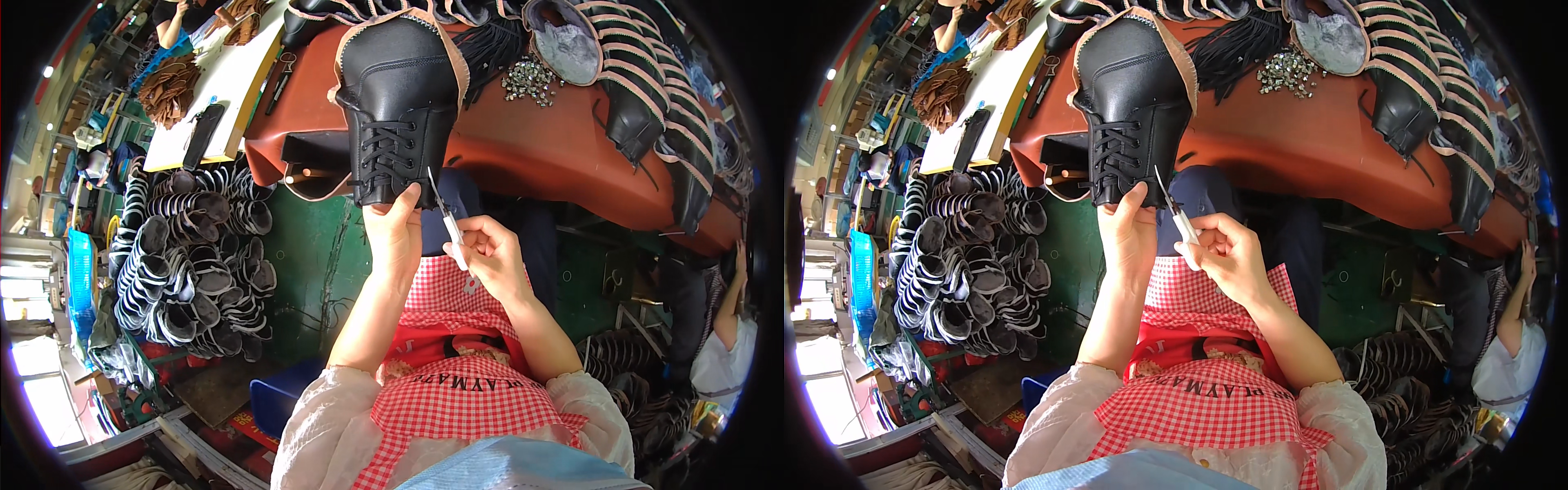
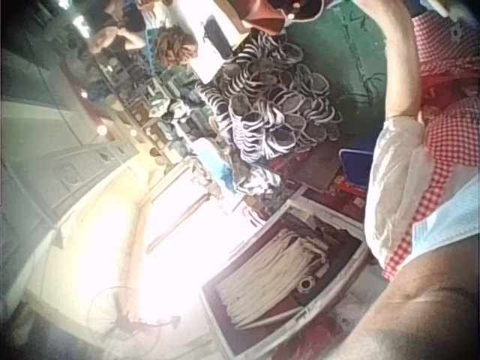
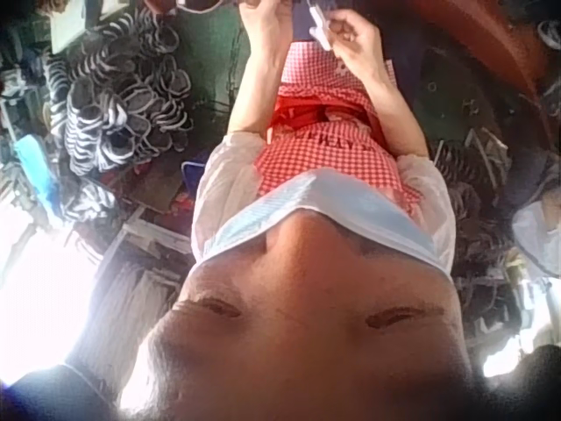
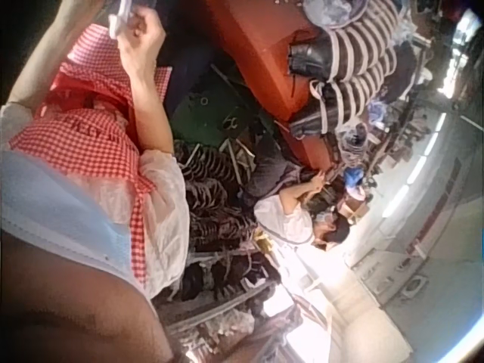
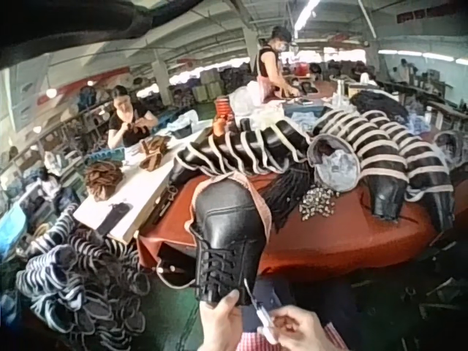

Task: The person is lacing up black leather boots at a workbench in a shoe factory.

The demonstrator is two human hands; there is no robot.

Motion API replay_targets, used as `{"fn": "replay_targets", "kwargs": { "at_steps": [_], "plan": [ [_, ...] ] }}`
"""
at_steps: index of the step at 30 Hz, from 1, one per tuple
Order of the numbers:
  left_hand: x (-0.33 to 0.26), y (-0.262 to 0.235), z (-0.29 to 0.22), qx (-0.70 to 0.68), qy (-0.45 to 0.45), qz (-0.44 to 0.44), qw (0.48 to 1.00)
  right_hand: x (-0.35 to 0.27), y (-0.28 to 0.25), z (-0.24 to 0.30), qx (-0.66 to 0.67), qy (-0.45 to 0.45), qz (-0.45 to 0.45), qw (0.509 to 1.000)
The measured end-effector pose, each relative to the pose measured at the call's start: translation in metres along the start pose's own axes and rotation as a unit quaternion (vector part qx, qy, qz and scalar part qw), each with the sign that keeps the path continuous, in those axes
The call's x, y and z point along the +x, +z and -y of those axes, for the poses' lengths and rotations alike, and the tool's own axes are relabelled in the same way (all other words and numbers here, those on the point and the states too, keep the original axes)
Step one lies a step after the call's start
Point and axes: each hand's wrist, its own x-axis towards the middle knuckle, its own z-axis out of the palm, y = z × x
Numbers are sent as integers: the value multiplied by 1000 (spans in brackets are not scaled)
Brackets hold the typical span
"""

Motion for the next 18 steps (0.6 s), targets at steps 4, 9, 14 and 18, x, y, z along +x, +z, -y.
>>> {"fn": "replay_targets", "kwargs": {
  "at_steps": [4, 9, 14, 18],
  "plan": [
    [5, -2, 2, -13, 0, -20, 1000, 23, -11, 4, -17, -4, -50, 999],
    [9, -15, -5, 20, 28, -65, 997, 120, -72, 18, -442, -182, -152, 865],
    [14, -21, -4, 39, 10, -93, 995, 167, -103, 26, -487, -75, -105, 864],
    [11, -35, -16, 53, 5, -112, 992, 167, -158, 22, -420, -162, -204, 869]
  ]
}}
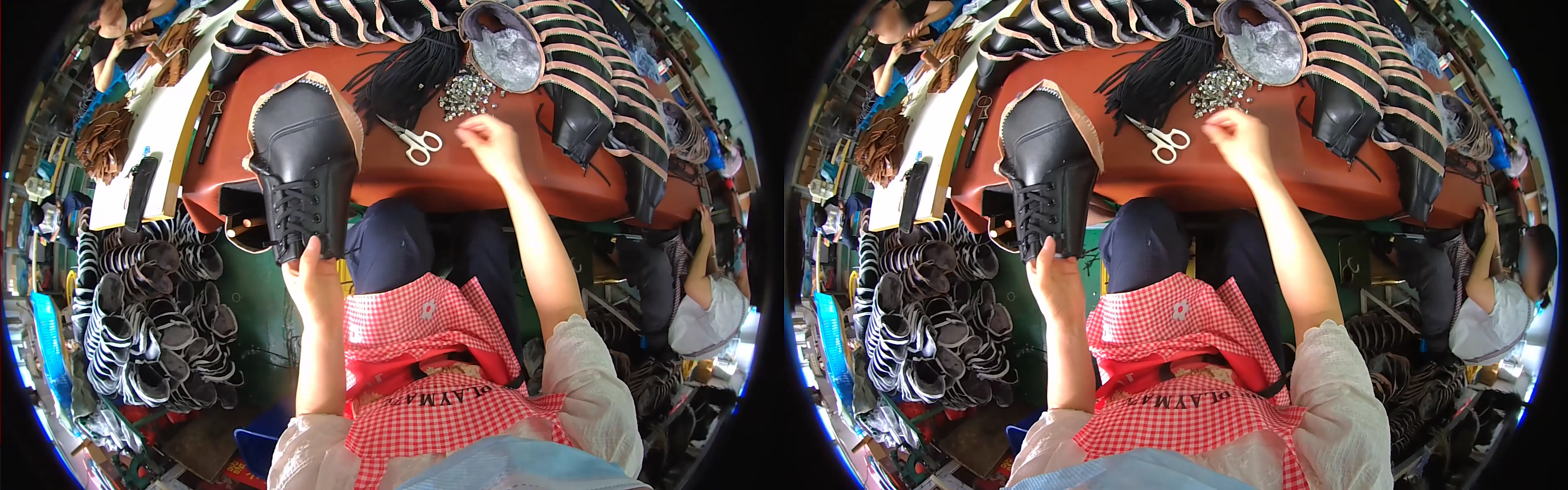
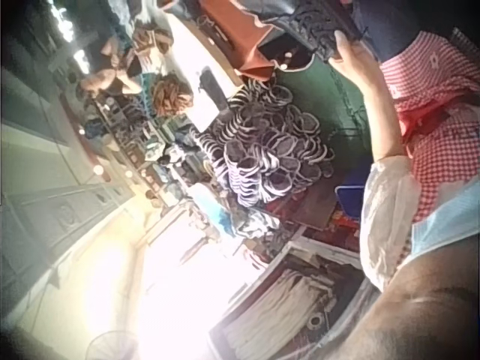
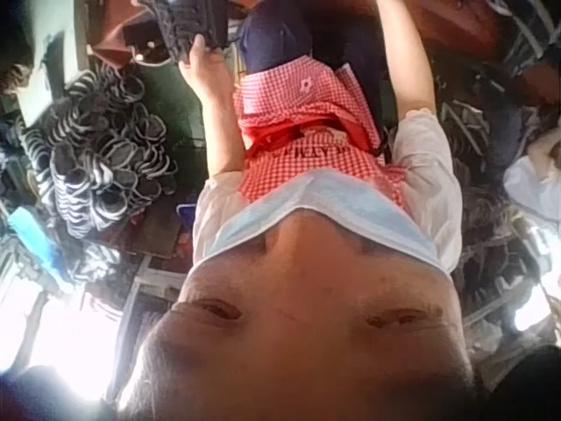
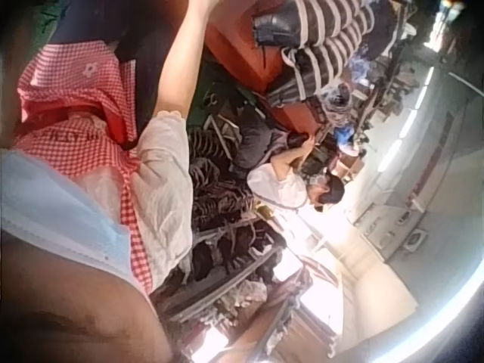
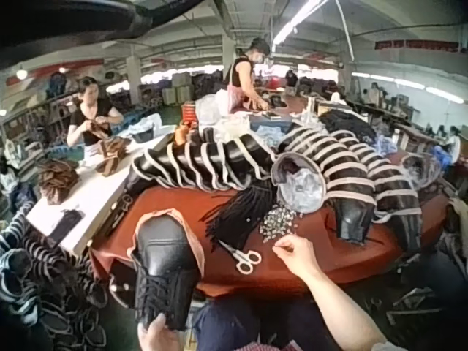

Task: The person is lacing up black leather boots at a workbench in a shoe factory.

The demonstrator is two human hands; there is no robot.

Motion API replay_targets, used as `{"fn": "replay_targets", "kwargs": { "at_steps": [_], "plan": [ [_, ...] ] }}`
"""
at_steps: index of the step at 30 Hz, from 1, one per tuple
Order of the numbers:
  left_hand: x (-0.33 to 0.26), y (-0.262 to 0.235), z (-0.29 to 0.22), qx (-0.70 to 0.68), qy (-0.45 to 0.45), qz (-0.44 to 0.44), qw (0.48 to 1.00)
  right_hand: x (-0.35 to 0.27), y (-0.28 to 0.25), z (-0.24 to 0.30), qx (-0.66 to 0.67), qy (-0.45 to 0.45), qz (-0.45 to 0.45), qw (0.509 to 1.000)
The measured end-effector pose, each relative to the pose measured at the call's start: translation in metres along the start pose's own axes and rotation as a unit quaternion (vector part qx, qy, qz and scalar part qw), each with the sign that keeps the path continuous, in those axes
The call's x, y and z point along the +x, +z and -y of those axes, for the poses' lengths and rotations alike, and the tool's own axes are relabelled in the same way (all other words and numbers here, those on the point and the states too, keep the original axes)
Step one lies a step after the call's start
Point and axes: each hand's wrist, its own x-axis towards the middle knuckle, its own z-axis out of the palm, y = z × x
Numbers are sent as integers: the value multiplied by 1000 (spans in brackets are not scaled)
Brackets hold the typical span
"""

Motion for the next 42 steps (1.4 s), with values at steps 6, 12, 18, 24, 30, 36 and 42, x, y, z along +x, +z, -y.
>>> {"fn": "replay_targets", "kwargs": {
  "at_steps": [6, 12, 18, 24, 30, 36, 42],
  "plan": [
    [4, -16, 2, -19, -3, 36, 999, 18, -38, -32, -19, 120, -85, 989],
    [3, -21, -6, -46, -5, 100, 994, 29, -35, -33, -160, 59, -36, 985],
    [7, -33, -26, -19, -38, 51, 998, 30, -42, -34, -149, 59, -4, 987],
    [7, -22, -58, 169, -54, 13, 984, -2, -56, 68, 124, 43, 33, 991],
    [-1, 15, -79, 326, -70, 265, 905, -55, -44, 162, 257, -41, 223, 940],
    [-11, 35, -76, 450, -10, 358, 818, -90, -18, 188, 175, -103, 291, 935],
    [-24, 50, -89, 564, 9, 383, 731, -99, -19, 197, 111, -212, 281, 929]
  ]
}}
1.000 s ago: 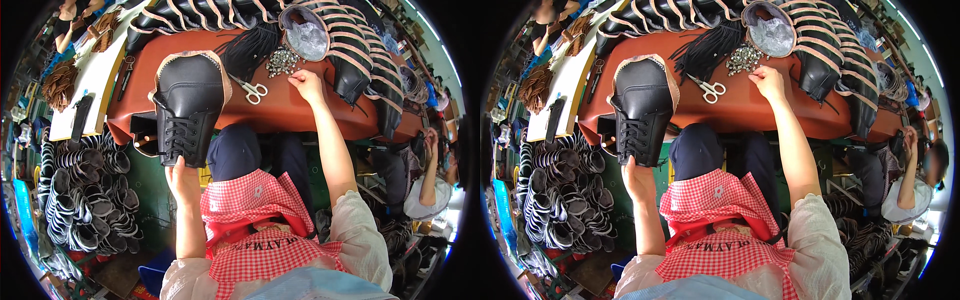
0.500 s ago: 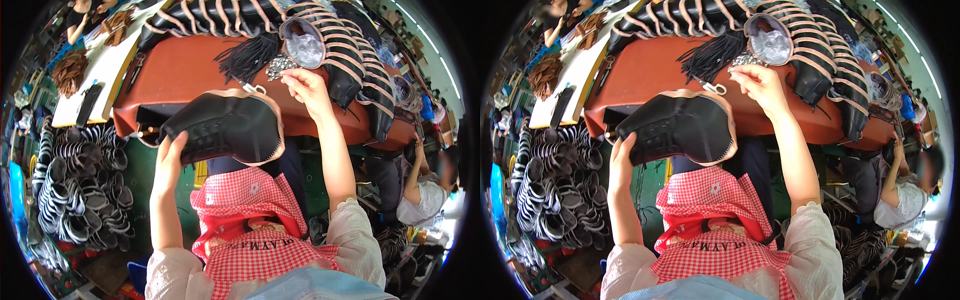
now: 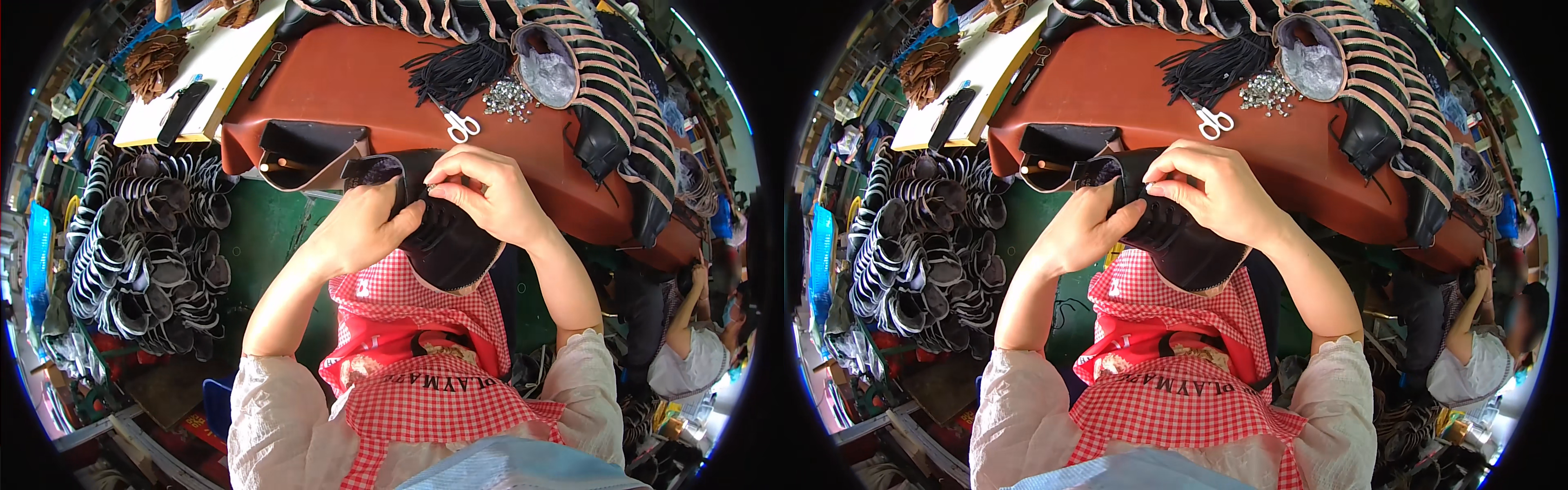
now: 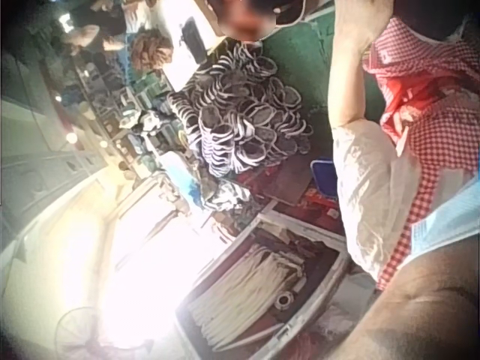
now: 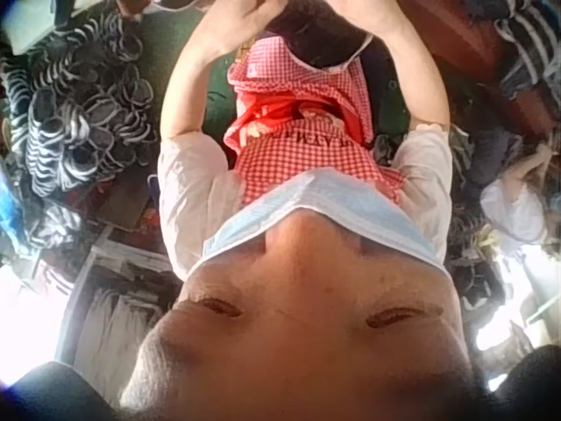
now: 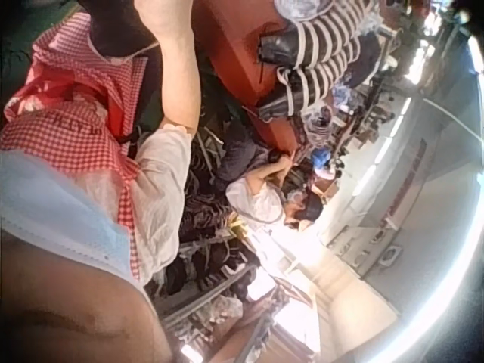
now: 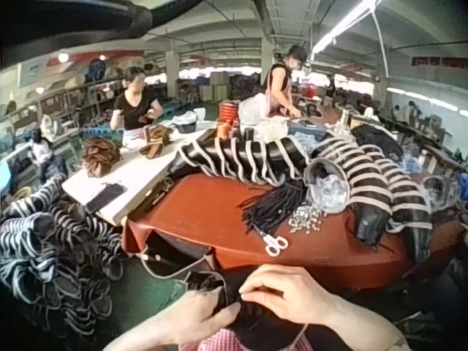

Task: The person is lacing up black leather boots at a workbench in a shoe factory.

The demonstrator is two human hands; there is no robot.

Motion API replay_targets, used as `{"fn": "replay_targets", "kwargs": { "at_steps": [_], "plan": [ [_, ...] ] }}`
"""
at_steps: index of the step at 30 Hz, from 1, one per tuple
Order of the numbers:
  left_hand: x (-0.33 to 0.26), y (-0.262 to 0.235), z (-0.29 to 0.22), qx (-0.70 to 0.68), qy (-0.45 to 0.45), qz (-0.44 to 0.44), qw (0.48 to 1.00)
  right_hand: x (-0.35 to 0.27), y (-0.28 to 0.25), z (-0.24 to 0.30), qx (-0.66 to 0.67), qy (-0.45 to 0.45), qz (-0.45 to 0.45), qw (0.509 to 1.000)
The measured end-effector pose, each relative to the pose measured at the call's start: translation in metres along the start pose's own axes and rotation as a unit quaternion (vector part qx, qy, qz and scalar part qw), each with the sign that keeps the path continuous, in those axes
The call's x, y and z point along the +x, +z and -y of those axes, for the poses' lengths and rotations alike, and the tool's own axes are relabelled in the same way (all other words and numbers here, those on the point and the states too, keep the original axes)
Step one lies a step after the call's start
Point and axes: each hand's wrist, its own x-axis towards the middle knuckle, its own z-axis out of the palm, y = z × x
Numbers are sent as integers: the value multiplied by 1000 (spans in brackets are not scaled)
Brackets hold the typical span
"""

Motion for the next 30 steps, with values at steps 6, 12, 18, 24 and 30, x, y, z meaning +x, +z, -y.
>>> {"fn": "replay_targets", "kwargs": {
  "at_steps": [6, 12, 18, 24, 30],
  "plan": [
    [-1, 2, -2, 79, 7, 10, 997, 1, 1, 3, -83, -72, 23, 994],
    [3, 4, -4, 60, 33, 18, 997, -5, 3, 2, -160, -83, 29, 983],
    [7, 7, 0, 38, 28, 18, 999, -10, 17, -18, -213, -132, -21, 968],
    [15, 1, 12, 26, -63, 45, 997, -9, 9, -37, -7, -11, -13, 1000],
    [6, -2, 60, -362, -112, -154, 913, -22, -85, -212, -272, 170, -337, 885]
  ]
}}
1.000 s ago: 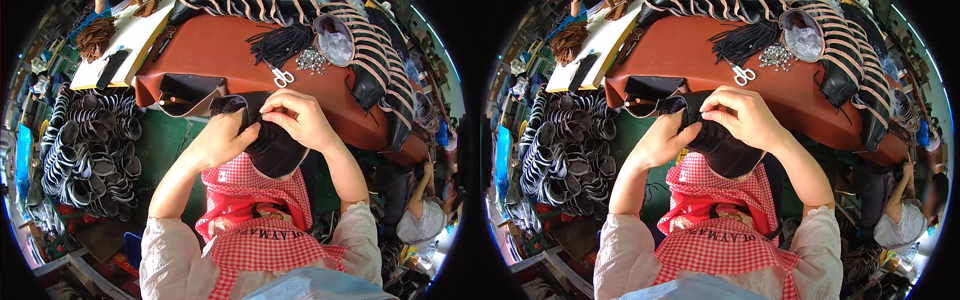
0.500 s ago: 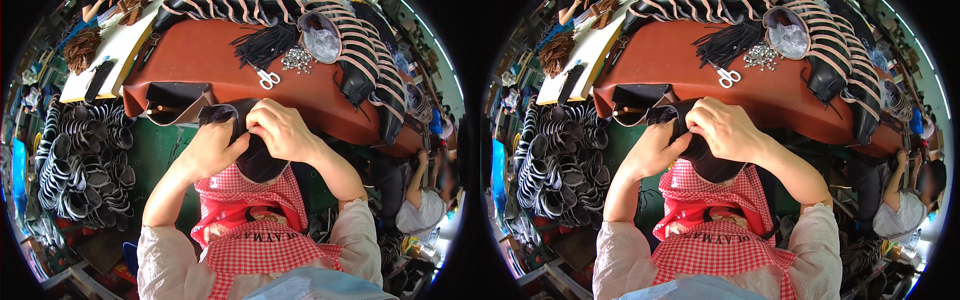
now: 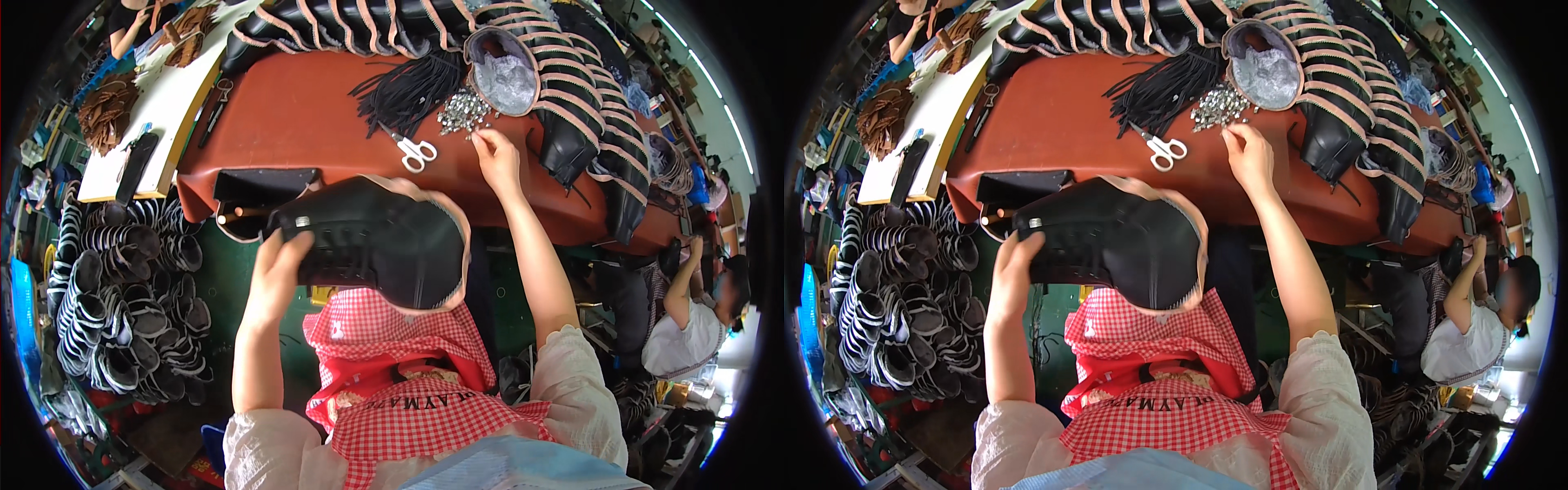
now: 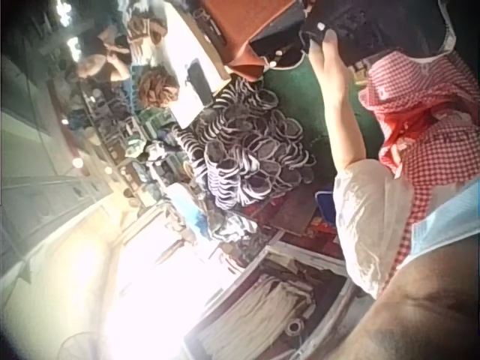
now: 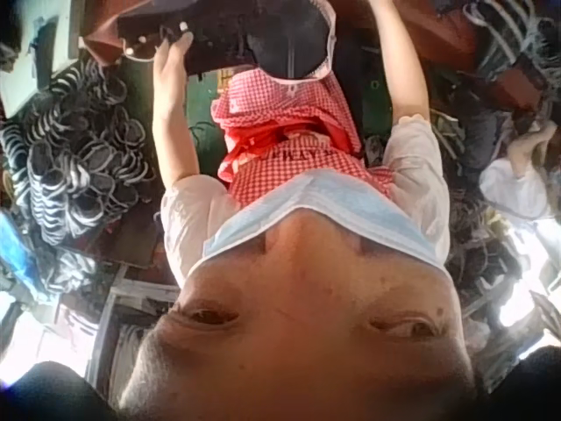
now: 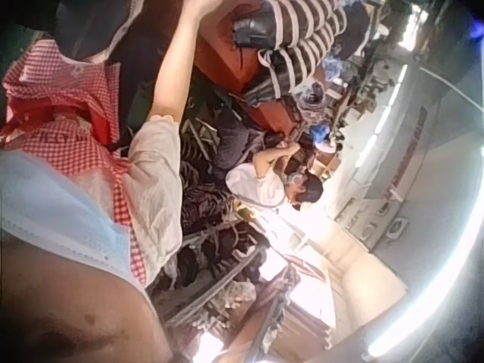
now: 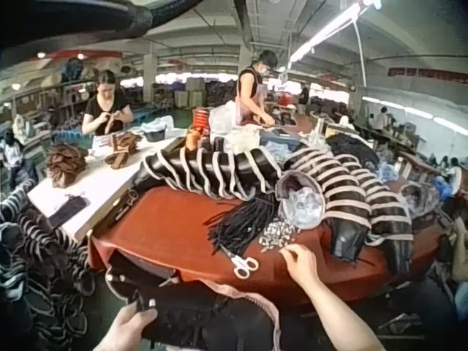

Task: The person is lacing up black leather boots at a workbench in a shoe factory.

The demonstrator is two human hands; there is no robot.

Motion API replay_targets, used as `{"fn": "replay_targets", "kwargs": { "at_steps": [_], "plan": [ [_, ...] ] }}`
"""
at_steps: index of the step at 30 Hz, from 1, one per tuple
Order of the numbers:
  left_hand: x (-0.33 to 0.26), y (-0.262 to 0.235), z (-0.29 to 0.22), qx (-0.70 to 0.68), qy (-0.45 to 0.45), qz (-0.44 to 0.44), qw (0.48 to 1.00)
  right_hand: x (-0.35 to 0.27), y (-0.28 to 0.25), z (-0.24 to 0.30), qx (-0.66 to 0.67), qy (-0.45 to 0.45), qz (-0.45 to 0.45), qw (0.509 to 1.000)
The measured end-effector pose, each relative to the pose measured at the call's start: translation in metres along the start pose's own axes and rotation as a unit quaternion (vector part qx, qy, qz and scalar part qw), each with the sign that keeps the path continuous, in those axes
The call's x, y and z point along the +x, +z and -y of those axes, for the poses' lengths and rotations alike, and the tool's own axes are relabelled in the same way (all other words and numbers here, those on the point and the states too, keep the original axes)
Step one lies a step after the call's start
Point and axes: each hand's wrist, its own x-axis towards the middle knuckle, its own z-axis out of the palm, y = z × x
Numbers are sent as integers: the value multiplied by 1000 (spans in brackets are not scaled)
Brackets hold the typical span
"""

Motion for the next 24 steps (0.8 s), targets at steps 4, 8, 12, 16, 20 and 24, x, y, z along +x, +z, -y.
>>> {"fn": "replay_targets", "kwargs": {
  "at_steps": [4, 8, 12, 16, 20, 24],
  "plan": [
    [10, -16, 13, -322, -9, -102, 941, 0, 20, 0, -110, 3, -11, 994],
    [10, -19, 17, -450, -20, -50, 891, 1, 28, 9, -137, -5, -20, 990],
    [9, -10, 24, -535, 5, 34, 844, 3, 27, 10, -128, 8, 0, 992],
    [6, 9, 24, -523, -30, 24, 851, -1, 18, 34, 206, 62, 63, 975],
    [2, 29, 35, -419, 39, 27, 907, -38, -29, 120, 387, 131, 144, 901],
    [-1, 53, 32, -383, 89, 27, 919, -88, -43, 149, 533, 123, 227, 806]
  ]
}}
